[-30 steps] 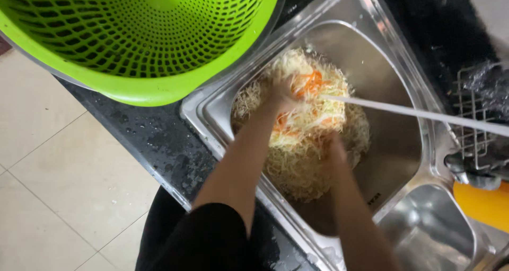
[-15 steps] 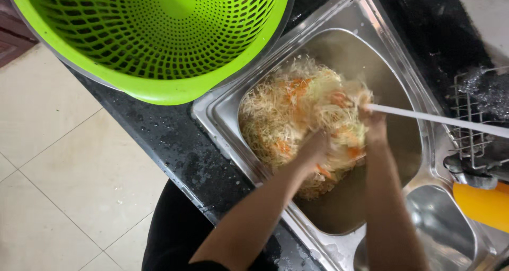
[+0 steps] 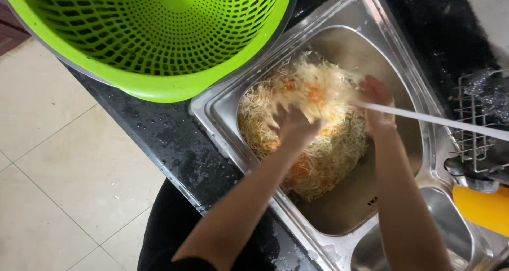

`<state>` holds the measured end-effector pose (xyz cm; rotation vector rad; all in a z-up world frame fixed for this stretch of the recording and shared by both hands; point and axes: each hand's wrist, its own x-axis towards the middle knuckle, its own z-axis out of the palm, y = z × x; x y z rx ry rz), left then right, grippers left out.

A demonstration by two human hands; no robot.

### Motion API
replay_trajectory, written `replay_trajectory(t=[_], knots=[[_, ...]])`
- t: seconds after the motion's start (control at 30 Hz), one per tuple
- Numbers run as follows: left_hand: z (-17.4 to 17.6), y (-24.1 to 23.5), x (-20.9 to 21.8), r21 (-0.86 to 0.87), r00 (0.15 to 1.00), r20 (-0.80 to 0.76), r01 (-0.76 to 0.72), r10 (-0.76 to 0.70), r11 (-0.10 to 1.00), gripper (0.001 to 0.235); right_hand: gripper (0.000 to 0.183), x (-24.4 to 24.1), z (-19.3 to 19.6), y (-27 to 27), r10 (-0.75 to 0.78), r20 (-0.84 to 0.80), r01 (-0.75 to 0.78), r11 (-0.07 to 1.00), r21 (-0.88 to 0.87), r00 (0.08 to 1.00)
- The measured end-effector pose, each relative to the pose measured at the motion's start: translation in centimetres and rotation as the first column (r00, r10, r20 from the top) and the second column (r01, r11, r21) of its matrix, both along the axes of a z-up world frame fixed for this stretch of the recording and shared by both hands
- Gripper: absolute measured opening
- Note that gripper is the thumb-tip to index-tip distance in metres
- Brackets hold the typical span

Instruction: The person washes a white bowl and a cup under running water, then places them on a drying rack. They organize spoons and chopsticks into a utensil holder. Finally, they rinse shredded cabbage and carrots in a green colander under the tap.

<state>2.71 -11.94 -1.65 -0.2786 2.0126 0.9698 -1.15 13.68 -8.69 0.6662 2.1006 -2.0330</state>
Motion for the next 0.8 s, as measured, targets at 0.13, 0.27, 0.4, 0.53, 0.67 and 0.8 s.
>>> replay_trajectory(t=[0.13,0.27,0.4,0.53,0.67,0.8], knots=[[-5.1,-1.5,-5.9,-0.014,0.996,-0.075,-0.048,0.046,0.999,0.094,0.038,4.5,-7.4,2.9,0.226,-0.044,-0.124,0.673,0.729,0.973],[-15.3,-1.5,-8.3,0.232,0.976,-0.023,-0.207,0.218,0.951,0.119,0.037,8.1,-13.1,0.3,-0.421,0.431,0.451,0.892,0.036,0.798],[-22.3,1.4,-7.3,-0.177,0.797,-0.602,-0.074,-0.049,0.981,0.132,0.046,6.2,-16.2,-3.7,-0.3,0.367,0.412,0.867,-0.28,0.881],[-22.0,6.1,-3.2,0.292,0.95,-0.017,-0.292,0.31,0.911,0.058,0.049,7.5,-15.8,-3.5,-0.123,0.317,0.275,0.822,-0.498,0.94],[-17.8,8.8,0.1,0.387,0.735,0.333,-0.678,0.591,0.625,0.048,0.056,4.6,-10.2,-0.3,-0.395,0.478,0.352,0.918,0.181,0.784],[-13.7,11.8,5.5,0.393,0.62,0.42,-0.782,0.663,0.483,0.04,0.07,1.4,-1.2,-0.3,0.25,0.066,-0.257,0.957,0.135,0.966]])
